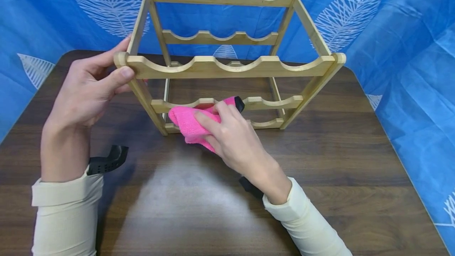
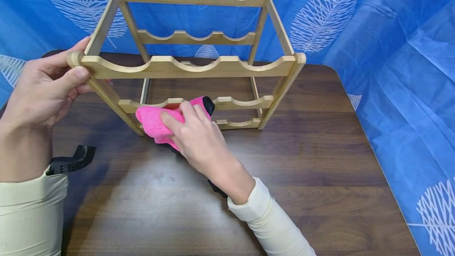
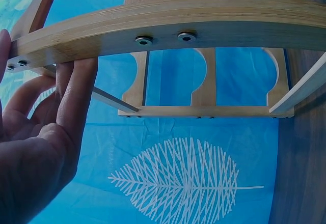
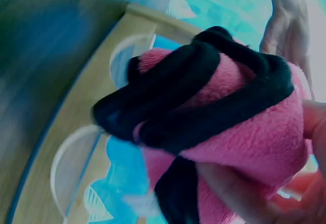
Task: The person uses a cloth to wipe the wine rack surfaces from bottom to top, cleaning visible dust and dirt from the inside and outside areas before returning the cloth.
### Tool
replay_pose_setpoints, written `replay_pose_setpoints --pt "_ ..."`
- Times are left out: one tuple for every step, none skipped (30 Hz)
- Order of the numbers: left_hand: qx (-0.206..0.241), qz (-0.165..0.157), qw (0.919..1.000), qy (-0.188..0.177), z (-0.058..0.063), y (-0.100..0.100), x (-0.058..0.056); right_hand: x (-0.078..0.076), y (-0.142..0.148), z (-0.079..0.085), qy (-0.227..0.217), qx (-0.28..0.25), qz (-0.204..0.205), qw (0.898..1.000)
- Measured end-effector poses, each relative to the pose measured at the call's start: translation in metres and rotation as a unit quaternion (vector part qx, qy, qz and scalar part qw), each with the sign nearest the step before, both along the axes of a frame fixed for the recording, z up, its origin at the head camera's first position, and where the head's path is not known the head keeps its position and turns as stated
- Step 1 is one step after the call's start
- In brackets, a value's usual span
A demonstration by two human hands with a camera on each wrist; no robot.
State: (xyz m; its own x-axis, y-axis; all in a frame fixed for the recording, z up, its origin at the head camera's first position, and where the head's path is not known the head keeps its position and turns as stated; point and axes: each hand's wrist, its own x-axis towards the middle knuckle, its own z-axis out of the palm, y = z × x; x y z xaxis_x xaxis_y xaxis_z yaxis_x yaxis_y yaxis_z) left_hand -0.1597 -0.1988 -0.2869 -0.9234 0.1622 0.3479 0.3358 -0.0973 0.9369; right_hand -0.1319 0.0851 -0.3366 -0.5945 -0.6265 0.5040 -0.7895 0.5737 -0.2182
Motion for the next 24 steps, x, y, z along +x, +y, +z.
replay_pose_setpoints --pt "-0.002 0.002 1.0000 -0.001 0.000 0.000 0.000 0.000 -0.002 -0.001 0.004 -0.004 0.014 1.000" --pt "-0.005 0.005 1.0000 -0.002 0.000 0.000 0.000 0.001 -0.004 -0.002 0.011 -0.005 0.025 1.000" --pt "-0.004 0.006 1.0000 -0.002 0.000 0.000 0.000 0.002 -0.006 -0.003 0.016 -0.007 0.036 0.999" --pt "-0.006 0.006 1.0000 0.001 0.000 0.000 0.000 0.003 -0.008 -0.004 0.022 -0.006 0.044 0.999" --pt "-0.006 0.006 1.0000 0.002 -0.001 0.000 0.000 0.004 -0.010 -0.004 0.028 -0.003 0.049 0.998" --pt "-0.006 0.006 1.0000 0.002 0.000 -0.001 0.000 0.005 -0.012 -0.005 0.037 0.002 0.049 0.998" --pt "-0.004 0.005 1.0000 0.004 0.000 -0.001 0.000 0.006 -0.014 -0.005 0.047 0.010 0.046 0.998" --pt "-0.001 0.002 1.0000 0.006 -0.001 -0.001 0.000 0.007 -0.015 -0.005 0.057 0.020 0.039 0.997" --pt "0.001 -0.001 1.0000 0.008 -0.001 -0.001 0.000 0.008 -0.016 -0.006 0.065 0.030 0.032 0.997" --pt "0.001 -0.002 1.0000 0.009 -0.001 -0.001 0.001 0.008 -0.017 -0.007 0.076 0.039 0.023 0.996" --pt "0.003 -0.004 1.0000 0.008 0.000 -0.001 0.001 0.008 -0.018 -0.008 0.085 0.047 0.014 0.995" --pt "0.005 -0.006 0.9999 0.008 0.000 -0.001 0.001 0.008 -0.018 -0.009 0.094 0.052 0.005 0.994" --pt "0.004 -0.006 0.9999 0.008 0.000 -0.001 0.001 0.008 -0.018 -0.010 0.101 0.054 -0.003 0.993" --pt "0.001 -0.004 1.0000 0.007 0.000 -0.001 0.001 0.008 -0.019 -0.011 0.106 0.053 -0.012 0.993" --pt "-0.001 -0.002 1.0000 0.005 0.000 -0.001 0.001 0.008 -0.019 -0.012 0.111 0.051 -0.020 0.992" --pt "-0.002 0.000 1.0000 0.003 0.000 -0.001 0.001 0.008 -0.019 -0.012 0.116 0.049 -0.029 0.992" --pt "-0.003 0.001 1.0000 0.001 0.000 -0.001 0.001 0.008 -0.019 -0.012 0.119 0.047 -0.037 0.991" --pt "-0.005 0.002 1.0000 -0.001 0.001 -0.001 0.001 0.009 -0.019 -0.012 0.122 0.044 -0.046 0.991" --pt "-0.008 0.005 1.0000 -0.003 0.000 -0.001 0.001 0.009 -0.019 -0.012 0.123 0.042 -0.054 0.990" --pt "-0.009 0.006 0.9999 -0.004 0.001 -0.001 0.001 0.009 -0.019 -0.012 0.123 0.040 -0.062 0.990" --pt "-0.009 0.006 0.9999 -0.007 0.001 -0.001 0.001 0.010 -0.018 -0.011 0.122 0.039 -0.069 0.989" --pt "-0.008 0.005 0.9999 -0.009 0.000 -0.002 0.001 0.011 -0.018 -0.011 0.119 0.037 -0.077 0.989" --pt "-0.007 0.004 0.9999 -0.010 0.000 -0.002 0.000 0.011 -0.018 -0.010 0.115 0.035 -0.085 0.989" --pt "-0.006 0.004 0.9999 -0.012 0.000 -0.002 0.000 0.012 -0.017 -0.009 0.110 0.033 -0.092 0.989"
